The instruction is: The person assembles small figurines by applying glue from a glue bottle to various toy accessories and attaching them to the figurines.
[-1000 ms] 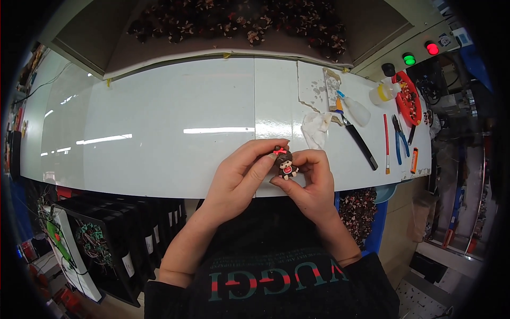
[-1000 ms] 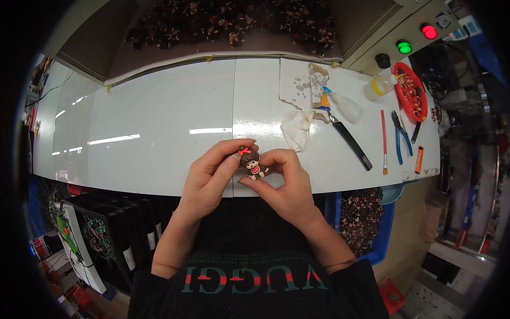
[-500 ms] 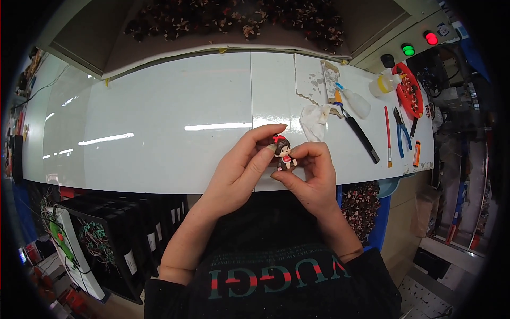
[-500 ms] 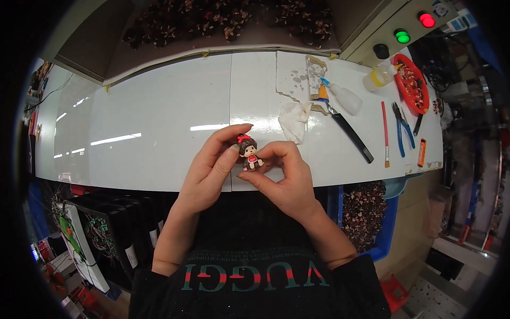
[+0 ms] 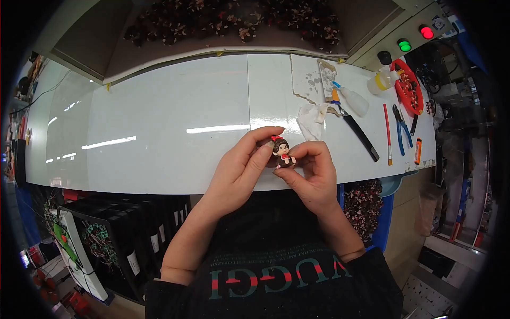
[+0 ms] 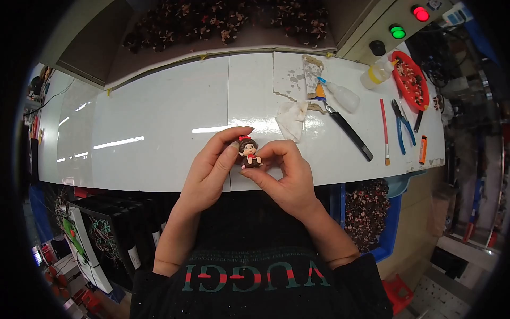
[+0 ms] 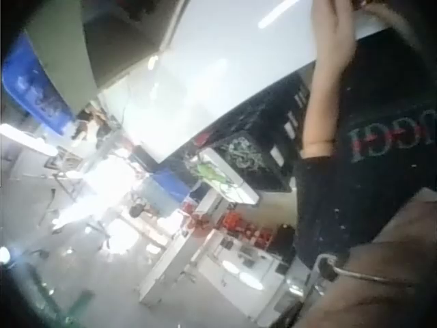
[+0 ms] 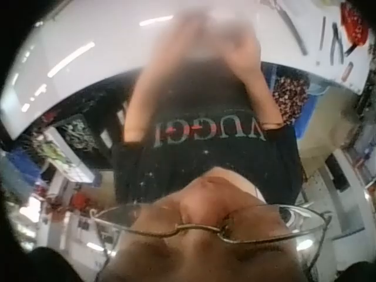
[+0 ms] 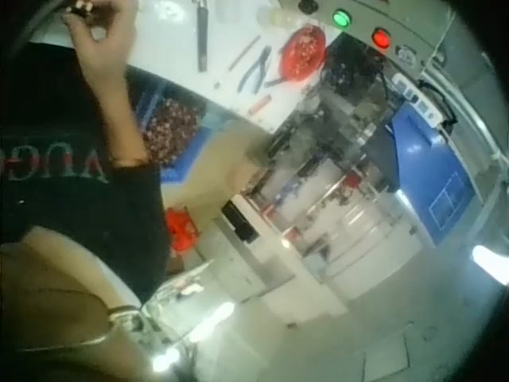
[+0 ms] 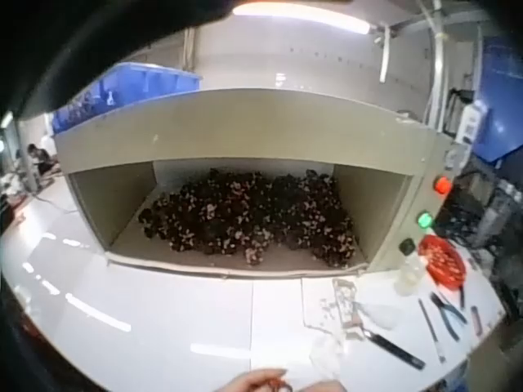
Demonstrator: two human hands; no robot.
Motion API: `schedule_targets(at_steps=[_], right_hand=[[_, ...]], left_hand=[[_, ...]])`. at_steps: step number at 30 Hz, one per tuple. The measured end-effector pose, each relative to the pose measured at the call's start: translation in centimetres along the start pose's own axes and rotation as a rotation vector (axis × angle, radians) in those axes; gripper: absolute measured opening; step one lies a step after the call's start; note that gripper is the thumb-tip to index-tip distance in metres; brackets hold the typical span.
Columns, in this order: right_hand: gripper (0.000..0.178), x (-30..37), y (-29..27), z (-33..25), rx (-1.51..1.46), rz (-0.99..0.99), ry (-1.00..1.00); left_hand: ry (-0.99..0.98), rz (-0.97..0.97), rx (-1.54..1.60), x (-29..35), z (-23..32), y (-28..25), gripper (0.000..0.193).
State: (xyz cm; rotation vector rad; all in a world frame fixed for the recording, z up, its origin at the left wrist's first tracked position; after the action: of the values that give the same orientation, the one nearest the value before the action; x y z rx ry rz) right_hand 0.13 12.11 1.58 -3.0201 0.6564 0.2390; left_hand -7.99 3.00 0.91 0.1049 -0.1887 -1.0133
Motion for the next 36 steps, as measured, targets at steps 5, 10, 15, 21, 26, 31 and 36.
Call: schedule_targets(at_steps=[5,10,15,21,26,31,36], right_hand=[[0.036,0.0,0.1,0.1,0.031,-0.027,0.017],[0.038,-0.5,0.3,-0.5,0.011,-0.010,-0.045],[0.036,-0.4,0.7,-1.1,0.113,-0.081,-0.117],[0.039,-0.1,0.2,-0.2,0.016,-0.036,-0.015],[0.044,0.0,0.4,-0.5,0.002,-0.042,-0.025],[0.047,0.2,0.3,-0.6,-0.002,-0.063,-0.066],[0.045,0.2,-0.1,-0.2,-0.039,-0.045,-0.028]], left_hand=[[0.046,-0.010,0.200,0.0,0.0,0.1,0.032],[0.056,-0.046,0.117,0.1,0.1,-0.1,0.031],[0.009,-0.054,0.130,-0.1,0.2,-0.1,0.030],[0.045,-0.047,0.096,0.1,0.6,0.1,0.033],[0.033,-0.071,0.009,0.3,0.3,0.3,0.031],[0.006,-0.018,-0.009,0.2,0.3,0.3,0.030],[-0.012,0.016,-0.043,0.0,0.4,0.6,0.030]])
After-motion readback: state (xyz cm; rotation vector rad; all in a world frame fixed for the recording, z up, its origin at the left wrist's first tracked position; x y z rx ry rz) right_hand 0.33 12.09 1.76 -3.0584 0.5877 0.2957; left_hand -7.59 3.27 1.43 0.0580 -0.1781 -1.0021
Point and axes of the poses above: each hand's wrist, its own x-axis away from the middle knuckle, its own y-axis out of the palm, z = x × y, the point moved 10 cm from there along -x, towards the middle knuckle, and after that the axes turned 3 degrees about -z, right-handed, at the moved point
